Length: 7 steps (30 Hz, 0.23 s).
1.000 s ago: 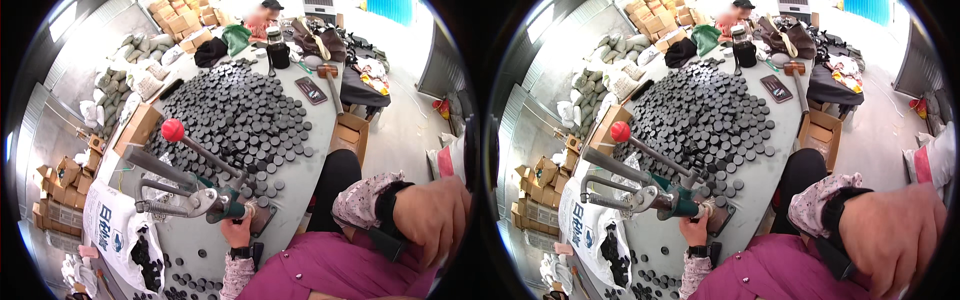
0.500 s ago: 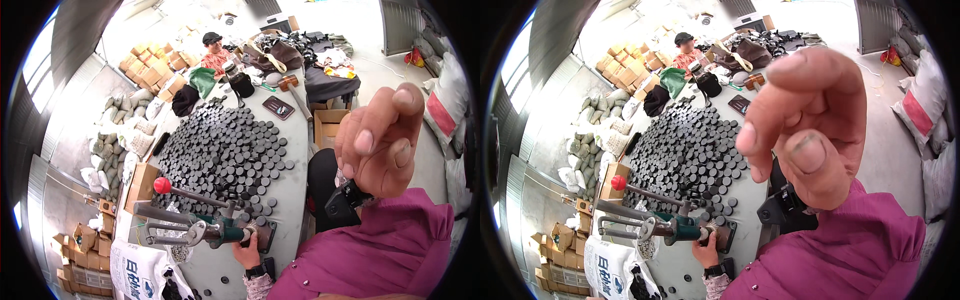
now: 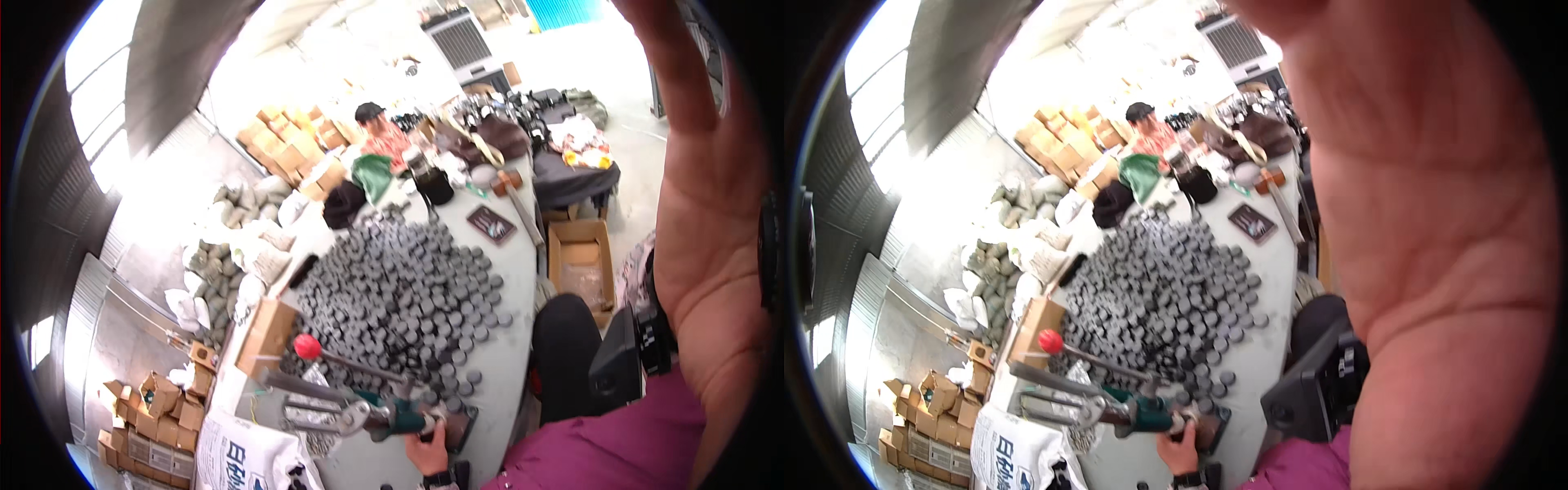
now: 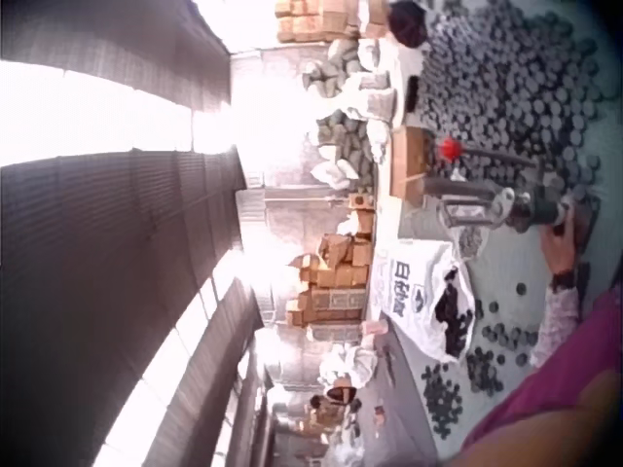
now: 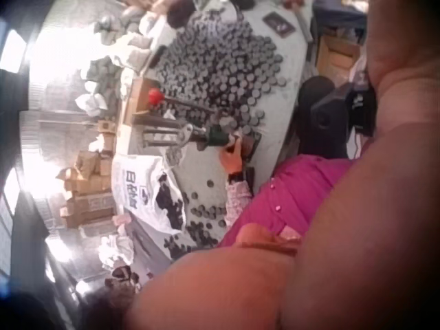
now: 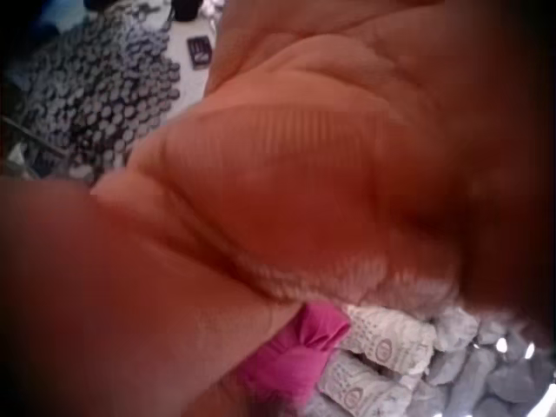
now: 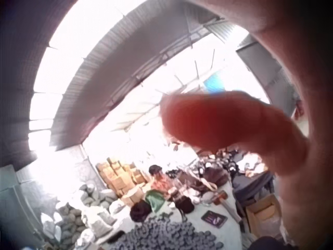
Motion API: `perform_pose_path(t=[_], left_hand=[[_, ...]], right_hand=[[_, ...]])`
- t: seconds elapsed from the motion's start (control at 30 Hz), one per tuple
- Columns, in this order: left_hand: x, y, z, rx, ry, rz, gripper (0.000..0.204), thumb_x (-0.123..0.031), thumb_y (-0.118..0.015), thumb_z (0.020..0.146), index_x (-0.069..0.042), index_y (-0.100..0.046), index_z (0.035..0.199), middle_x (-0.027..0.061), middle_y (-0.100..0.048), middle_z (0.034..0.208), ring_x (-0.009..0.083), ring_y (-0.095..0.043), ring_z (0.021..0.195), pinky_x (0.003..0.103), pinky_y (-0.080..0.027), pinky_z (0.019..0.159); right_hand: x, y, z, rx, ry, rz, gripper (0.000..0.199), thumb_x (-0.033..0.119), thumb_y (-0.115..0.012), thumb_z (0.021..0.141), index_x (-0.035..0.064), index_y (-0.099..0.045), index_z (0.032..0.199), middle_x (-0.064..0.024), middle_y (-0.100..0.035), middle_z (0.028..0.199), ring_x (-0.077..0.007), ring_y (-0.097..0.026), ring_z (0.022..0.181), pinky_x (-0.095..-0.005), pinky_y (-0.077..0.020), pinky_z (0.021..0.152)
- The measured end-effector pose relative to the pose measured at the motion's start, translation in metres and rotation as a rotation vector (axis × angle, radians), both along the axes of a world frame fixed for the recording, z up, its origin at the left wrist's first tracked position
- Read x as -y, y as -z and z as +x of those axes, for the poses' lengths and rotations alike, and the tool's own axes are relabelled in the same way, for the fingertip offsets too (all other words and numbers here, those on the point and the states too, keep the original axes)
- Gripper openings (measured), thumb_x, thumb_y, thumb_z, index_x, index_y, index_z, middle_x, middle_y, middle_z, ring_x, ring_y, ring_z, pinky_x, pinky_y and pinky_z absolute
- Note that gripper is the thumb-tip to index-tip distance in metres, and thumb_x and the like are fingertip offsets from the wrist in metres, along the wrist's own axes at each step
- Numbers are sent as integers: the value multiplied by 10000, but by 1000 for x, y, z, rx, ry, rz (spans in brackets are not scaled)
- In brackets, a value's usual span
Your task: Operating a manual press machine to assemble or punch small black plastic/rubber components.
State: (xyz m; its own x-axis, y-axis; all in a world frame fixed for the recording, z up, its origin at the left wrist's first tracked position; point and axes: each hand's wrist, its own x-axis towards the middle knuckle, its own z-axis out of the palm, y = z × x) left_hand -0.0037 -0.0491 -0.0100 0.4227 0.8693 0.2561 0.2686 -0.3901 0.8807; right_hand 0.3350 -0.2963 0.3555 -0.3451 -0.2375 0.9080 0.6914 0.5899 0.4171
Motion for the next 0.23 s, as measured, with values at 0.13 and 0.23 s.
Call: perform_pose_path(t=[0.13,0.23], left_hand=[[14,10,-18,-155,-96,158,428,-323,-849,830,-6,-754,1102,209,-763,1025,347,-731,1015,410,-551,847],[11,-11,-19,-123,-59,-12,468,-422,-818,849,-41,-768,1118,218,-765,1026,367,-726,1055,453,-539,917]], right_hand=[[-21,-63,-2,214,9,184,1222,740,-746,776,82,-185,1639,-223,-281,1648,-418,-424,1413,-618,-382,1119],[-44,-64,-1,259,-128,64,1218,742,-747,774,88,-192,1639,-221,-280,1650,-421,-412,1425,-624,-370,1127]])
